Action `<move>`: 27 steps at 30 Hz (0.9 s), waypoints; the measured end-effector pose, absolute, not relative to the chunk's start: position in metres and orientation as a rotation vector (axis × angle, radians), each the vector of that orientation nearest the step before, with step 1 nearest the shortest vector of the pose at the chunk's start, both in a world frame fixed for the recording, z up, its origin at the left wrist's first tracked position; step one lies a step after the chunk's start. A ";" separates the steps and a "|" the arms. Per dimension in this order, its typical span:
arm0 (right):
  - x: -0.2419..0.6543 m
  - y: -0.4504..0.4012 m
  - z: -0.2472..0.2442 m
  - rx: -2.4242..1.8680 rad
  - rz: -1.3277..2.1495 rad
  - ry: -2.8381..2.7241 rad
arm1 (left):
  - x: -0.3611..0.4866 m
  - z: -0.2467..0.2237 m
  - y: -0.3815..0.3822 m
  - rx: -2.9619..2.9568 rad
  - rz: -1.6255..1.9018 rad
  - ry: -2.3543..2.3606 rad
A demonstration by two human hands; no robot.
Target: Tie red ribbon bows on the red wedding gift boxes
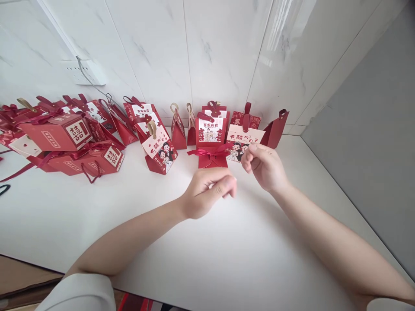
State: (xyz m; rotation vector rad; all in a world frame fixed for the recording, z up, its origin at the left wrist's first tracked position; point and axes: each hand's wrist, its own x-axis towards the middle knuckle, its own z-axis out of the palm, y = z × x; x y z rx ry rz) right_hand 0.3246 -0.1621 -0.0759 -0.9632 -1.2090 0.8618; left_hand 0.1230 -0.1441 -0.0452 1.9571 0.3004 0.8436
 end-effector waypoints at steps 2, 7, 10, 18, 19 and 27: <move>0.321 -0.182 -0.049 -0.808 1.298 -1.327 | 0.119 -0.032 -0.156 1.864 0.633 0.231; 0.311 -0.217 -0.025 -0.754 1.748 -1.551 | 0.114 -0.020 -0.170 1.765 0.502 0.140; 0.305 -0.221 -0.028 -0.716 1.793 -1.576 | 0.114 -0.020 -0.171 1.747 0.514 0.108; 0.301 -0.217 -0.036 -0.508 1.975 -1.501 | 0.112 -0.024 -0.167 1.769 0.542 -0.032; 0.301 -0.217 -0.037 -0.485 1.991 -1.485 | 0.112 -0.024 -0.167 1.769 0.538 -0.037; 0.294 -0.223 -0.038 -0.434 2.119 -1.332 | 0.111 -0.020 -0.166 1.859 0.556 -0.022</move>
